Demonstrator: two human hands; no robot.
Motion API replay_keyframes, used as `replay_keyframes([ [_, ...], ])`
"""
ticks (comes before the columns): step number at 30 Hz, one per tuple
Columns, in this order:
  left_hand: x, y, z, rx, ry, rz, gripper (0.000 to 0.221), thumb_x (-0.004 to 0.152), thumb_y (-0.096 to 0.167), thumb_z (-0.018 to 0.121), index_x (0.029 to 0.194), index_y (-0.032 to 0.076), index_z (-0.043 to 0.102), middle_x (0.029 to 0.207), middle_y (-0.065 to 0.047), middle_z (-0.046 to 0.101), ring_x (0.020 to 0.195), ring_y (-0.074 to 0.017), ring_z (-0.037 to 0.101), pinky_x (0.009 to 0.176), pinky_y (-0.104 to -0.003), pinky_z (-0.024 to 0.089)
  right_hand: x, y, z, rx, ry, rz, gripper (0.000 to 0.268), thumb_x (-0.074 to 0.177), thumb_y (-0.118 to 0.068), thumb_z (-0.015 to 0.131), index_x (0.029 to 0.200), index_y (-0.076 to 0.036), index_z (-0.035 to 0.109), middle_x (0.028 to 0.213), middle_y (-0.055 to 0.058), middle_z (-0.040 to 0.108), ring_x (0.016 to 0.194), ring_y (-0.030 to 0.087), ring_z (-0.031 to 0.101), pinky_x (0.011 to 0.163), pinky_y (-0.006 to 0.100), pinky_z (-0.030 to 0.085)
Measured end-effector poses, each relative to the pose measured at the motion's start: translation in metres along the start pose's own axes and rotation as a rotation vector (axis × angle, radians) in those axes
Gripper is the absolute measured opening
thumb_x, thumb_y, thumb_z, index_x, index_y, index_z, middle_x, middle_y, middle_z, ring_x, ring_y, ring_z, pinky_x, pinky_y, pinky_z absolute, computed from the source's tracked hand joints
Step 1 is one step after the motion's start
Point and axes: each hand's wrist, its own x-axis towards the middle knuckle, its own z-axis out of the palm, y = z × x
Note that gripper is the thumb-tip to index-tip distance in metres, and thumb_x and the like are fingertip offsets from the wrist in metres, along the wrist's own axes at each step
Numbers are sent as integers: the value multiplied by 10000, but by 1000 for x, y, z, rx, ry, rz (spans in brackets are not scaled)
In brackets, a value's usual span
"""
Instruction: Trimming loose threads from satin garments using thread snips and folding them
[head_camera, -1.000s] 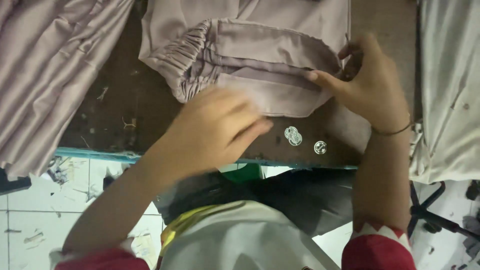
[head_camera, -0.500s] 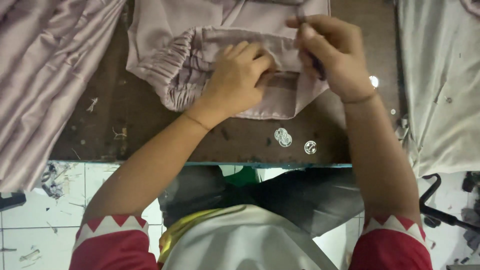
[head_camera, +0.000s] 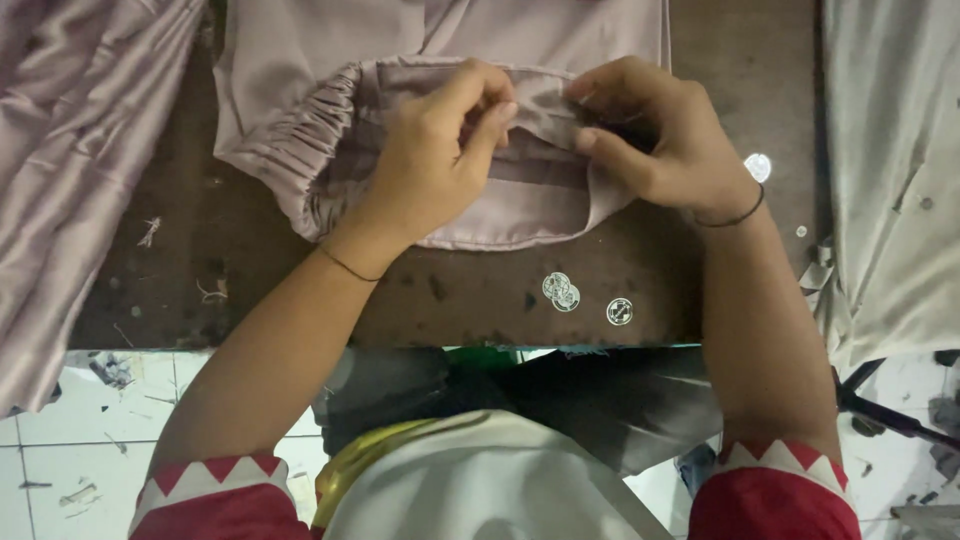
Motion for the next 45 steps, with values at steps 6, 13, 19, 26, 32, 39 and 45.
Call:
replay_keyframes([
  [6, 1, 2, 0, -31, 44, -11, 53, 1045, -42, 592, 1038, 4, 567, 895, -88, 624, 746, -176, 635, 640, -264, 498, 2, -3, 6, -162, 39, -146, 283, 993, -101, 750, 1216, 63, 694, 1104, 168, 698, 959, 247, 675, 815, 309, 528],
  [13, 2, 3, 0, 23, 79, 53, 46, 1046, -35, 611, 1023, -6, 585, 939, -105, 619, 744, -199, 536, 659, -309, 444, 7, -5, 17, -289, 96, -303, 240, 999, -111, 797, 1147, 63, 723, 1058, 178, 688, 890, 298, 683, 771, 374, 551],
  [19, 1, 3, 0, 20, 66, 53, 13, 1052, -17, 600, 1045, -8, 593, 946, -106, 634, 809, -210, 585, 698, -309, 469, 8, -11, 20, -250, 104, -268, 257, 988, -111, 805, 1146, 70, 713, 1087, 190, 701, 959, 320, 698, 863, 389, 559],
  [26, 2, 4, 0, 13, 63, 78, 43, 1068, 9, 580, 1033, -15, 588, 932, -111, 619, 821, -221, 588, 734, -314, 487, 8, -6, 19, -260, 101, -241, 148, 1002, -36, 792, 1120, 31, 735, 988, 143, 689, 804, 238, 635, 700, 334, 500],
  [32, 2, 0, -19, 76, 85, 140, 57, 1036, -29, 568, 994, -2, 595, 883, -126, 601, 766, -219, 564, 693, -305, 477, 4, 2, 8, -224, 166, -237, 207, 1030, -66, 753, 1181, 63, 697, 1050, 168, 676, 880, 242, 628, 743, 325, 506],
  [39, 0, 5, -45, -77, 368, 125, 170, 1123, 99, 504, 1030, -33, 557, 874, -142, 546, 771, -244, 514, 704, -339, 436, 1, 20, 4, -213, 303, -202, 215, 1054, -123, 739, 1175, 42, 674, 1092, 143, 658, 868, 219, 607, 702, 304, 485],
  [45, 2, 29, -42, -53, 262, 101, 115, 1106, 50, 489, 1028, -18, 540, 908, -108, 529, 771, -202, 459, 700, -321, 395, -2, -7, 11, -258, 390, -377, 281, 1067, -170, 685, 1153, 98, 668, 1030, 196, 652, 771, 228, 549, 658, 317, 440],
])
